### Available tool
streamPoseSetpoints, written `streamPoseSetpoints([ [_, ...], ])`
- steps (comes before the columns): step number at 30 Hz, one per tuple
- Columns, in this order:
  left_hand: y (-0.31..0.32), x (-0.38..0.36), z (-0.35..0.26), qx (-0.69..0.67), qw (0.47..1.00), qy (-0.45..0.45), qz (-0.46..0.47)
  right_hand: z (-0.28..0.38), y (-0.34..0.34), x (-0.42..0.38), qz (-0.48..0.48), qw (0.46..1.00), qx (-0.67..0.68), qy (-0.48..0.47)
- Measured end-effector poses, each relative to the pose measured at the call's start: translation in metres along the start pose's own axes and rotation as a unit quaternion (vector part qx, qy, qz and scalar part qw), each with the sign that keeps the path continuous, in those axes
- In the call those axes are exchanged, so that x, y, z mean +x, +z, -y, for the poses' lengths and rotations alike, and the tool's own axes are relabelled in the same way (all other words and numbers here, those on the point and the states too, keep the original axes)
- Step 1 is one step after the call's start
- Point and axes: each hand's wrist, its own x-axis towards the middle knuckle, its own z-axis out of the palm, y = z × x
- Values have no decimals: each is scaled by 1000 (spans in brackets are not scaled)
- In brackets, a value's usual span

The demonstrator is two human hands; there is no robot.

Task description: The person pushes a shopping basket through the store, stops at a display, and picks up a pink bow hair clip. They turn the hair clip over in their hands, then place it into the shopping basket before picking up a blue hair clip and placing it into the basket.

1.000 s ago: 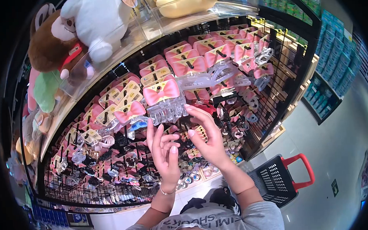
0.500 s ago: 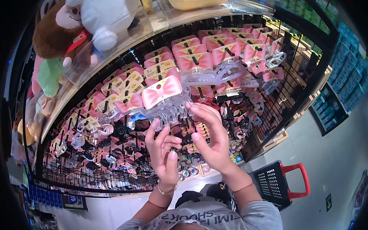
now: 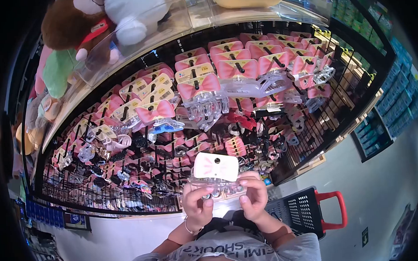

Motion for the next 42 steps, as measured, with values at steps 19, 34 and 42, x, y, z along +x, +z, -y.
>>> streamPoseSetpoints([
  [19, -110, -61, -24, -51, 994, -97, -12, 25, 92, -49, -17, 971, 39, 236],
  [34, -220, -173, -36, -122, 958, -225, -126, 42, 218, -131, 7, 954, 27, 298],
  [42, -262, -201, -46, -117, 959, -238, -104, 54, 254, -169, -41, 930, 75, 358],
])
